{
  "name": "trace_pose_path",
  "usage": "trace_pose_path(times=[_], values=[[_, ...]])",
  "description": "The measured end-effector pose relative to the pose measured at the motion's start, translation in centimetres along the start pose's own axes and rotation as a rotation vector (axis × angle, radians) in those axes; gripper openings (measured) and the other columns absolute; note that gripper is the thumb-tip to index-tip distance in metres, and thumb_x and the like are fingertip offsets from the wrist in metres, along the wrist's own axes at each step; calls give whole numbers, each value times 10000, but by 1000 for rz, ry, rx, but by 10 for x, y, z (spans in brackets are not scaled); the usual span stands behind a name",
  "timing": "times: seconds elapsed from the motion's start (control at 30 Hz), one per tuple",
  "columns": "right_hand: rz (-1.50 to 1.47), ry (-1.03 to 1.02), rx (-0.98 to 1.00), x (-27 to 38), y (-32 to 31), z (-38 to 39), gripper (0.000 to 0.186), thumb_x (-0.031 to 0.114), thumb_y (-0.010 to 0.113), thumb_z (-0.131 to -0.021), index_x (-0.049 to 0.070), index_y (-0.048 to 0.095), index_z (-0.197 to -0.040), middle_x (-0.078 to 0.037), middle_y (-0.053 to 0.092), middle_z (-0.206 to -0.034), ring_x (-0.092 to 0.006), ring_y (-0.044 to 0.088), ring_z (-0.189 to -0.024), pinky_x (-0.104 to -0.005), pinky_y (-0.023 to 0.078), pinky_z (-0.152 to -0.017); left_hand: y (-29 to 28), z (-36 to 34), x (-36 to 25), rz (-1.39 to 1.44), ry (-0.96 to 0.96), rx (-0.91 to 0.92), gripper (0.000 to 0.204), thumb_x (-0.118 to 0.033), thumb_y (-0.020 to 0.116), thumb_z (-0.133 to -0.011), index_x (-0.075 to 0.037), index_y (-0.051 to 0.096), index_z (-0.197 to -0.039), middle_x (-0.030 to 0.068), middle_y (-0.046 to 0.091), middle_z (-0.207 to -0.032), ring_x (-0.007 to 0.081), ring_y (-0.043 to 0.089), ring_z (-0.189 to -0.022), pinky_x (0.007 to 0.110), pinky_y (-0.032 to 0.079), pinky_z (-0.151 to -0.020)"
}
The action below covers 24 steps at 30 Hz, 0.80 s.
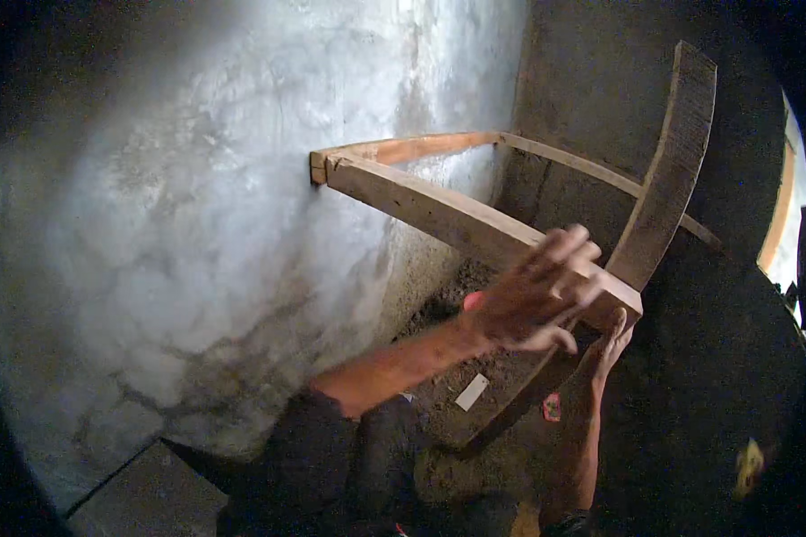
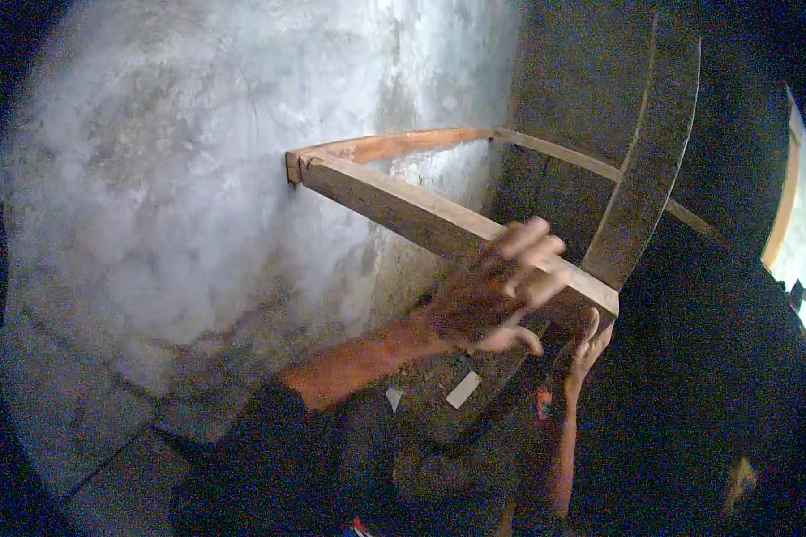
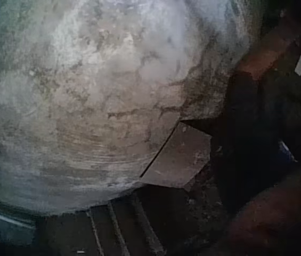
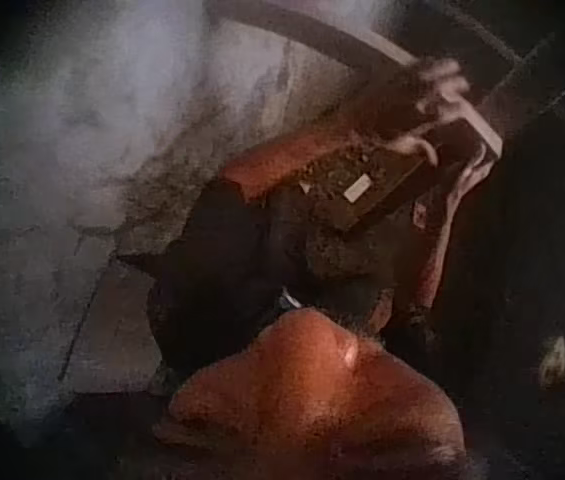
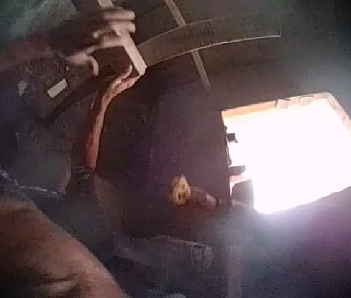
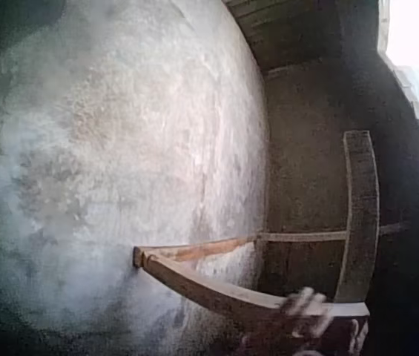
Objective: The person assembles a wooden structure by positioning two pieces of wood and securing them with a nail using a hammer.
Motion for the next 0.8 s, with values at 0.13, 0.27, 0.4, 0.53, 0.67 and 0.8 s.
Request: trace_pose_path(times=[0.13, 0.27, 0.4, 0.53, 0.67, 0.8], values=[[168, -80, -29, 8, -11, -2, 455, 335, 512, -1070, -59, 540, -1297, -180, 601, -1251, -299, 574, -1120, -389, 433, -1002, -52, 54, 74, -173, -73, -77, 903, -112, 825, -714, -126, 372, -1495, 256, 304, -1573, 478, 247, -1485, 602, 295, -1191], [55, -6, -114, 3, -17, 3, 458, 320, 525, -1065, -56, 529, -1327, -175, 593, -1288, -288, 556, -1155, -397, 418, -1025, -118, 116, 176, -737, -541, 64, 906, 121, 671, -717, -53, 339, -1543, 281, 212, -1622, 502, 244, -1482, 546, 280, -1219], [-33, -12, -104, 4, -5, 7, 492, 330, 528, -1066, -49, 499, -1377, -168, 577, -1315, -275, 547, -1183, -381, 411, -1042, -171, 143, 245, -972, -609, 176, 727, 142, 641, -718, 40, 447, -1411, 280, 405, -1493, 447, 374, -1420, 495, 306, -1213], [53, 28, -95, -1, -12, 6, 536, 356, 525, -1069, -36, 454, -1428, -163, 556, -1346, -268, 535, -1208, -385, 414, -1048, -178, 155, 264, -863, -593, 239, 540, 134, 641, -713, 22, 542, -1232, 220, 566, -1299, 392, 500, -1299, 465, 391, -1140], [-18, -7, -82, 17, -3, 7, 578, 394, 532, -1064, -29, 437, -1446, -163, 544, -1360, -267, 532, -1213, -390, 422, -1041, -181, 154, 263, -816, -548, 271, 526, 101, 673, -710, 19, 544, -1214, 208, 574, -1279, 378, 517, -1280, 456, 425, -1099], [-75, 41, -53, -11, -8, 8, 623, 428, 552, -1048, -25, 429, -1458, -160, 535, -1365, -261, 528, -1222, -389, 423, -1039, -179, 159, 262, -905, -452, 296, 538, 86, 692, -708, 27, 541, -1221, 207, 582, -1266, 374, 518, -1283, 452, 433, -1091]])
Point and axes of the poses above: each hand's wrist, its own z-axis away from the middle knuckle, its own y-axis out of the palm, x = y × z, the point moved 10 cm from there along -z, towards the middle knuckle
